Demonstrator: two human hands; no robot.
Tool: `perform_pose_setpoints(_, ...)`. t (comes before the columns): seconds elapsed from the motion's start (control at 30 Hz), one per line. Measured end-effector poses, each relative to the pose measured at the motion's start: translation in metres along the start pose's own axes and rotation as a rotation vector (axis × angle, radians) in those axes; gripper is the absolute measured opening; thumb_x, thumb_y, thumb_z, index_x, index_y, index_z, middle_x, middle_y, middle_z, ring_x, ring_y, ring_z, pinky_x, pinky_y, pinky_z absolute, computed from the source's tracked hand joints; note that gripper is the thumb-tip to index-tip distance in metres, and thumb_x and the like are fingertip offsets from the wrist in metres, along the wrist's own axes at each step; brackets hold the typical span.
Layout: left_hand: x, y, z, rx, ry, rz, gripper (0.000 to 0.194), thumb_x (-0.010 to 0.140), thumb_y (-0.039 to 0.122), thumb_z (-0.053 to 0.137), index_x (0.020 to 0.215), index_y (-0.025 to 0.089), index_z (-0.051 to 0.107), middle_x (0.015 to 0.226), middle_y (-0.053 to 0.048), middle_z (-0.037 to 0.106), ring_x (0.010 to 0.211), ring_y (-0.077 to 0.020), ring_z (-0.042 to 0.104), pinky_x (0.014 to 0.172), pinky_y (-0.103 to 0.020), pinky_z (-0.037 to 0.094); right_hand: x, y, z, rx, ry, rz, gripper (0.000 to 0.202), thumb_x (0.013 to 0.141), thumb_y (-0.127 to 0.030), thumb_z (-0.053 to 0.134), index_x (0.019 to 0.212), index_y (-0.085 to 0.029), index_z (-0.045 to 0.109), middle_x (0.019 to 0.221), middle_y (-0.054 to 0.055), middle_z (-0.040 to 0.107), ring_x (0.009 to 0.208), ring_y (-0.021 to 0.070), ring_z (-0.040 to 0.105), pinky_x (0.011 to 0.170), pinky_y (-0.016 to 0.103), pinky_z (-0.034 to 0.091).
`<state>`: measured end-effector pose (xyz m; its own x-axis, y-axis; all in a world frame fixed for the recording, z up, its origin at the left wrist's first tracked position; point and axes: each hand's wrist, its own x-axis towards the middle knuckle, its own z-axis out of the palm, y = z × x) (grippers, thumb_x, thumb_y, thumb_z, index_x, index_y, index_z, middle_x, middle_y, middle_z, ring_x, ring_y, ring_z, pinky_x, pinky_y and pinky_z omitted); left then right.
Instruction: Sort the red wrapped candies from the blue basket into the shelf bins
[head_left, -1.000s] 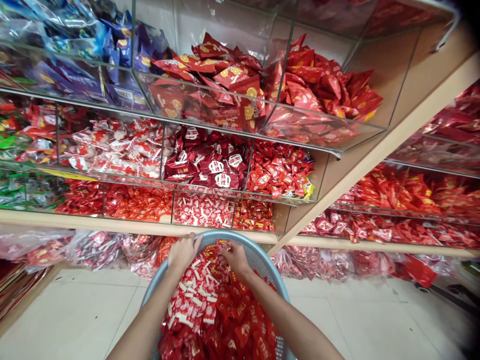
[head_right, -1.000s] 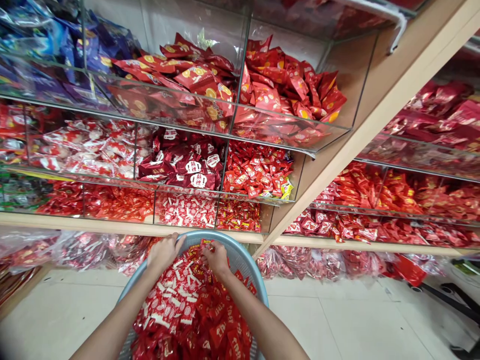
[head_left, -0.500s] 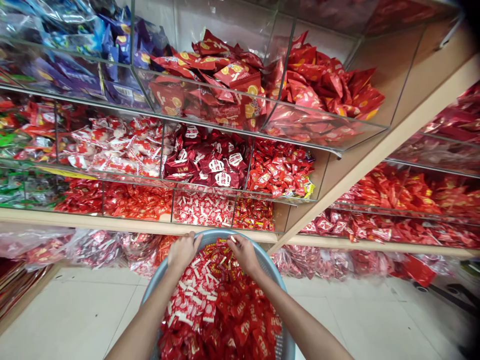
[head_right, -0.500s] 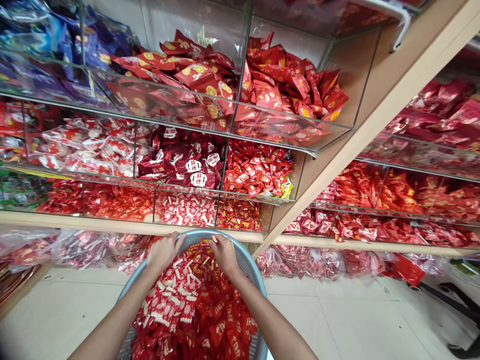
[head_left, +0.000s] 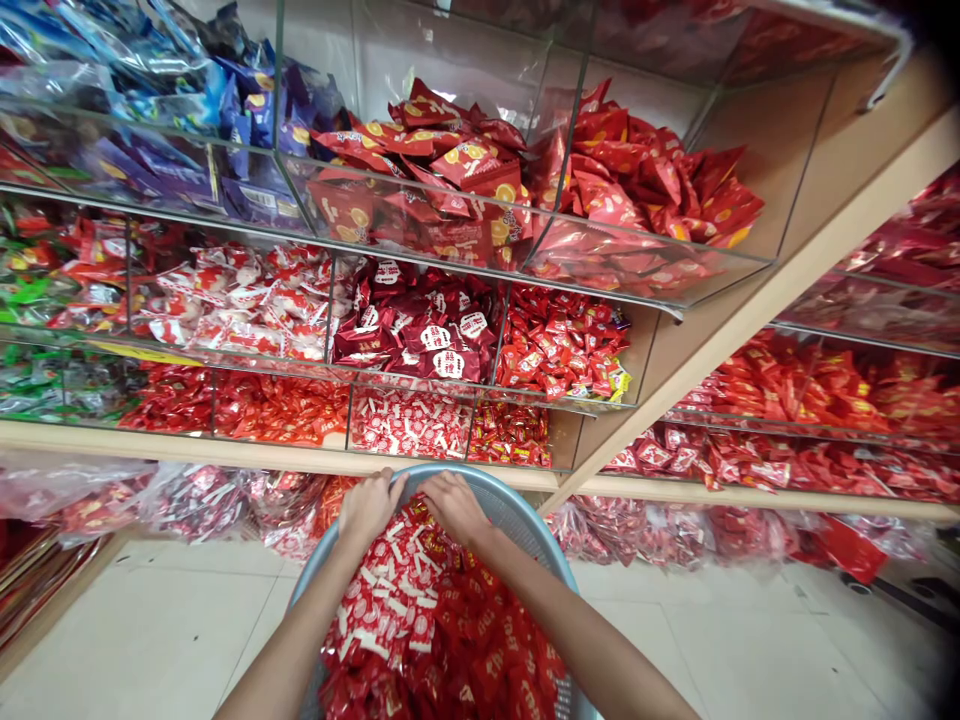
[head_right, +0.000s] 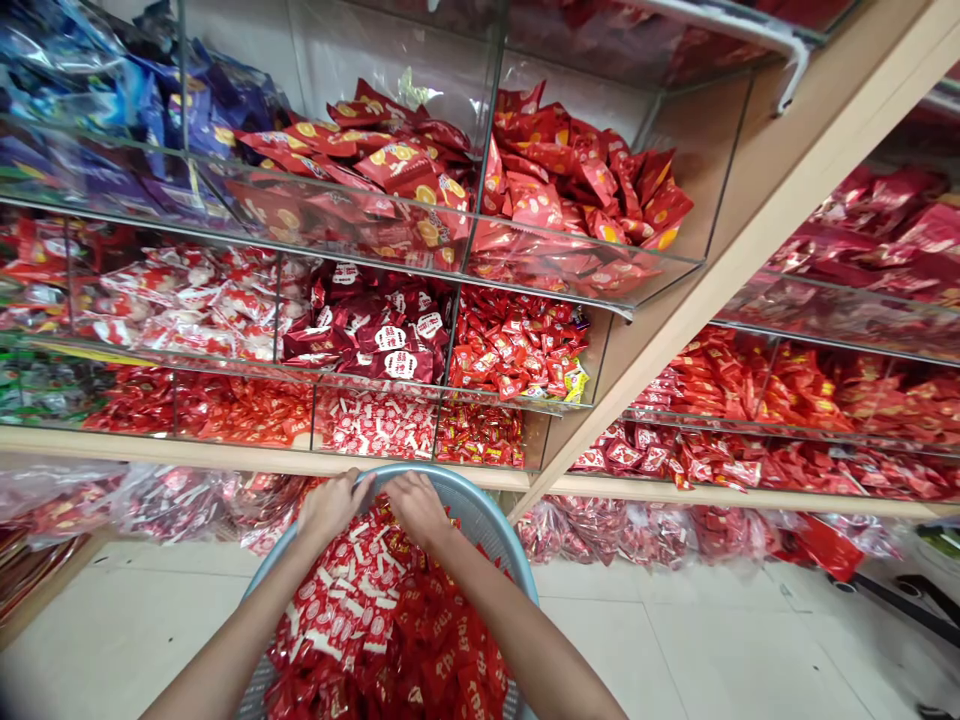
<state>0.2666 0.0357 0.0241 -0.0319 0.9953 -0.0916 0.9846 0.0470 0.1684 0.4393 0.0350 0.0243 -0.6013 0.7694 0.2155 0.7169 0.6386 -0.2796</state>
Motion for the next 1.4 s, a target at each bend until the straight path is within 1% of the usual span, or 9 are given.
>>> perform_pose_setpoints(0.3, 0.0, 0.001, -0.002, 0.012, 0.003, 0.004, 0.062, 0.091, 0.056, 0.013, 0.108, 0.018, 0.059, 0.087, -0.013, 0.07, 0.08, -0.0263, 0.067, 0.068, -0.034, 0.048, -0.001, 0.01, 0.013, -0.095, 0.004, -0.045, 0.026, 0.088, -0.009, 0.043, 0.104, -0.02, 0.061, 0.106, 0.007, 0.064, 0.099, 0.0204, 0.053, 0.088, 0.035, 0.041)
perform_pose_setpoints(0.4, -0.001, 0.001, -0.002, 0.009, 0.008, 0.002, 0.061, 0.091, 0.057, 0.014, 0.108, 0.018, 0.058, 0.087, -0.013, 0.07, 0.079, -0.0254, 0.067, 0.068, -0.033, 0.047, -0.012, 0.015, 0.005, -0.045, 0.053, -0.093, 0.029, 0.086, -0.01, 0.044, 0.107, -0.02, 0.061, 0.11, 0.007, 0.062, 0.101, 0.0206, 0.052, 0.089, 0.036, 0.042)
perform_pose_setpoints(0.53, -0.002, 0.001, -0.002, 0.005, 0.019, 0.012, 0.061, 0.091, 0.056, 0.014, 0.107, 0.017, 0.058, 0.087, -0.013, 0.07, 0.078, -0.0257, 0.067, 0.067, -0.033, 0.047, -0.028, 0.036, -0.019, 0.003, 0.15, -0.088, 0.027, 0.084, -0.011, 0.042, 0.102, -0.018, 0.062, 0.101, 0.009, 0.064, 0.094, 0.0208, 0.053, 0.085, 0.036, 0.043)
perform_pose_setpoints(0.67, -0.003, 0.002, -0.003, 0.01, 0.013, 0.004, 0.06, 0.091, 0.055, 0.014, 0.106, 0.016, 0.058, 0.086, -0.014, 0.07, 0.079, -0.0266, 0.067, 0.067, -0.034, 0.048, -0.033, 0.079, -0.051, -0.038, 0.212, 0.101, 0.029, 0.086, -0.012, 0.035, 0.095, -0.018, 0.062, 0.096, 0.009, 0.063, 0.092, 0.0194, 0.053, 0.084, 0.033, 0.043)
perform_pose_setpoints(0.77, -0.003, 0.002, -0.003, 0.025, 0.017, 0.003, 0.06, 0.091, 0.054, 0.014, 0.108, 0.015, 0.058, 0.085, -0.014, 0.07, 0.079, -0.0274, 0.067, 0.067, -0.035, 0.048, -0.029, 0.111, -0.069, -0.168, 0.233, 0.359, 0.03, 0.087, -0.017, 0.037, 0.11, -0.017, 0.057, 0.11, 0.012, 0.057, 0.102, 0.0221, 0.05, 0.089, 0.034, 0.041)
perform_pose_setpoints(0.9, -0.003, 0.001, -0.001, 0.046, 0.041, 0.027, 0.06, 0.092, 0.053, 0.013, 0.106, 0.016, 0.057, 0.084, -0.015, 0.07, 0.078, -0.0286, 0.067, 0.065, -0.036, 0.048, -0.019, 0.135, -0.076, -0.247, 0.138, 0.823, 0.049, 0.085, -0.034, 0.049, 0.128, -0.012, 0.044, 0.123, 0.02, 0.047, 0.109, 0.0309, 0.046, 0.083, 0.04, 0.043)
perform_pose_setpoints(0.97, -0.002, 0.001, 0.0, 0.052, 0.044, 0.032, 0.059, 0.092, 0.053, 0.013, 0.106, 0.016, 0.057, 0.083, -0.014, 0.07, 0.078, -0.0288, 0.068, 0.065, -0.036, 0.048, -0.012, 0.137, -0.073, -0.228, 0.069, 0.949, 0.054, 0.083, -0.039, 0.053, 0.128, -0.011, 0.043, 0.123, 0.022, 0.045, 0.111, 0.0329, 0.046, 0.082, 0.041, 0.044)
perform_pose_setpoints(1.2, -0.003, 0.002, -0.002, 0.048, 0.042, 0.028, 0.062, 0.091, 0.054, 0.011, 0.105, 0.017, 0.058, 0.083, -0.013, 0.07, 0.077, -0.0287, 0.068, 0.064, -0.036, 0.048, 0.007, 0.135, -0.056, -0.258, 0.088, 1.097, 0.055, 0.079, -0.04, 0.06, 0.125, -0.013, 0.044, 0.124, 0.023, 0.042, 0.111, 0.0326, 0.044, 0.078, 0.04, 0.048)
perform_pose_setpoints(1.4, -0.002, 0.001, -0.001, 0.041, 0.039, 0.032, 0.064, 0.091, 0.054, 0.008, 0.104, 0.017, 0.058, 0.086, -0.013, 0.07, 0.077, -0.0274, 0.067, 0.065, -0.035, 0.048, 0.011, 0.139, -0.05, -0.347, 0.134, 1.124, 0.047, 0.079, -0.035, 0.06, 0.119, -0.013, 0.048, 0.118, 0.019, 0.044, 0.106, 0.0294, 0.046, 0.074, 0.036, 0.051)
